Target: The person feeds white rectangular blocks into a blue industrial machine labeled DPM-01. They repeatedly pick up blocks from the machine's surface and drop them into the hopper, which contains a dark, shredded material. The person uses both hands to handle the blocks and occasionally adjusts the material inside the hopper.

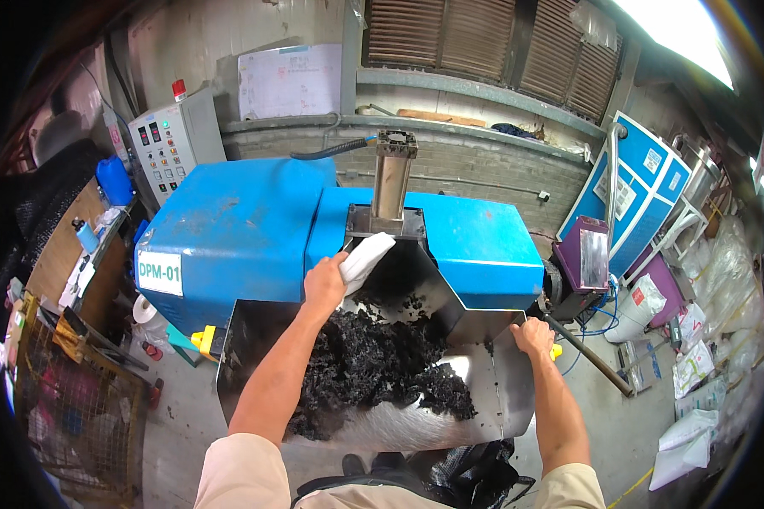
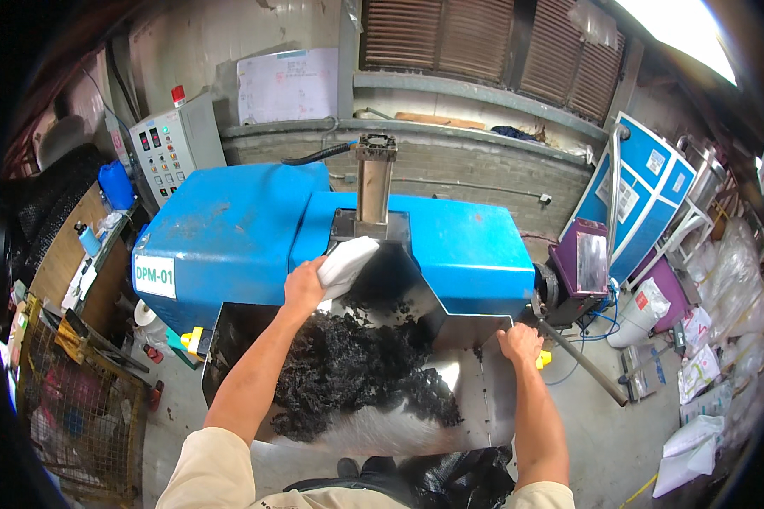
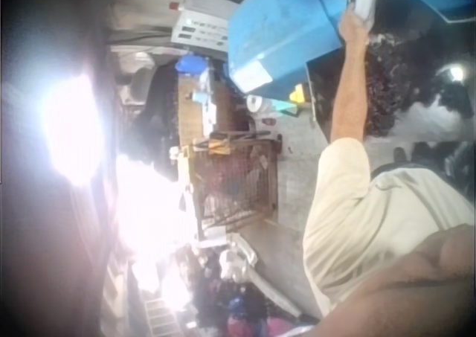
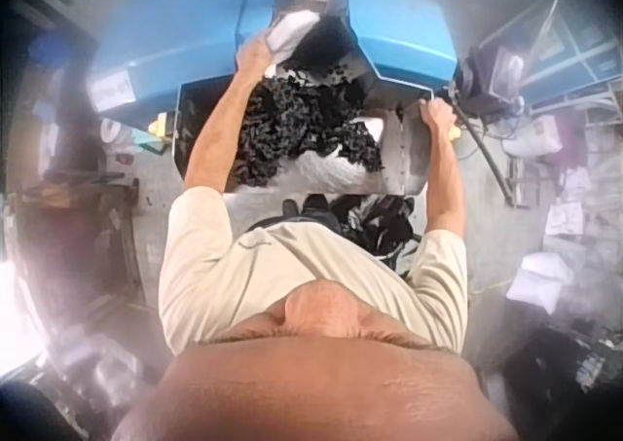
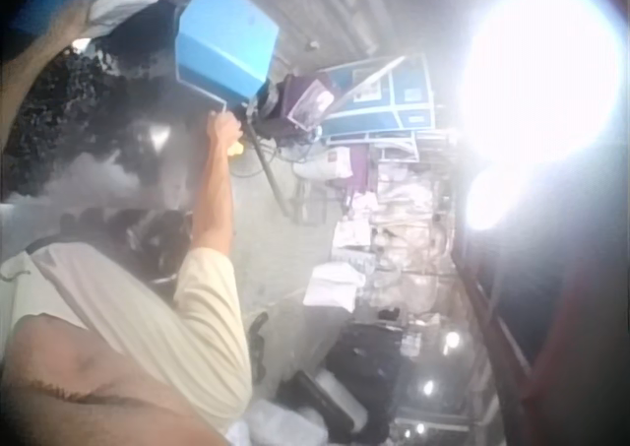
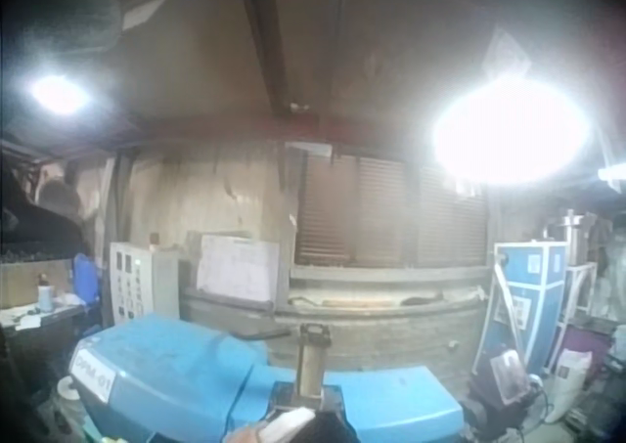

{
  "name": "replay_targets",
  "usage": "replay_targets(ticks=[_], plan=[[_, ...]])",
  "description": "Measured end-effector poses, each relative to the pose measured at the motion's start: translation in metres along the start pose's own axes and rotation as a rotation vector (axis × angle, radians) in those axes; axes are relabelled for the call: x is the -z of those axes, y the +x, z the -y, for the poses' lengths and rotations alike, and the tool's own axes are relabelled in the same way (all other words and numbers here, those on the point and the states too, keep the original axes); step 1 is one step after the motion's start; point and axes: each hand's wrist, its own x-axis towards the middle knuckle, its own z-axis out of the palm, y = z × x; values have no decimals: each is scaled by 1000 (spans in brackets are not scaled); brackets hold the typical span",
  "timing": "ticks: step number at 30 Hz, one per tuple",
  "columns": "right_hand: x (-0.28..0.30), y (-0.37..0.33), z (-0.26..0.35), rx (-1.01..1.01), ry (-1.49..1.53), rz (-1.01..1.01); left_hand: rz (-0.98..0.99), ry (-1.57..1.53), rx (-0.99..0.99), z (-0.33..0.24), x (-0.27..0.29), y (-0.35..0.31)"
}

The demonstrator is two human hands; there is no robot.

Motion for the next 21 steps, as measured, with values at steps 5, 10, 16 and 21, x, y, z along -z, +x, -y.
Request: replay_targets(ticks=[5,10,16,21], plan=[[-1,1,-3,10,4,16,3,-5,-145,-18,10,-20],[-2,0,-7,-11,2,7,28,-58,-290,-47,31,-45],[8,-3,2,4,12,-18,19,104,-375,-30,-33,-53],[5,-6,1,-13,13,-12,36,113,-334,-41,-69,-40]])
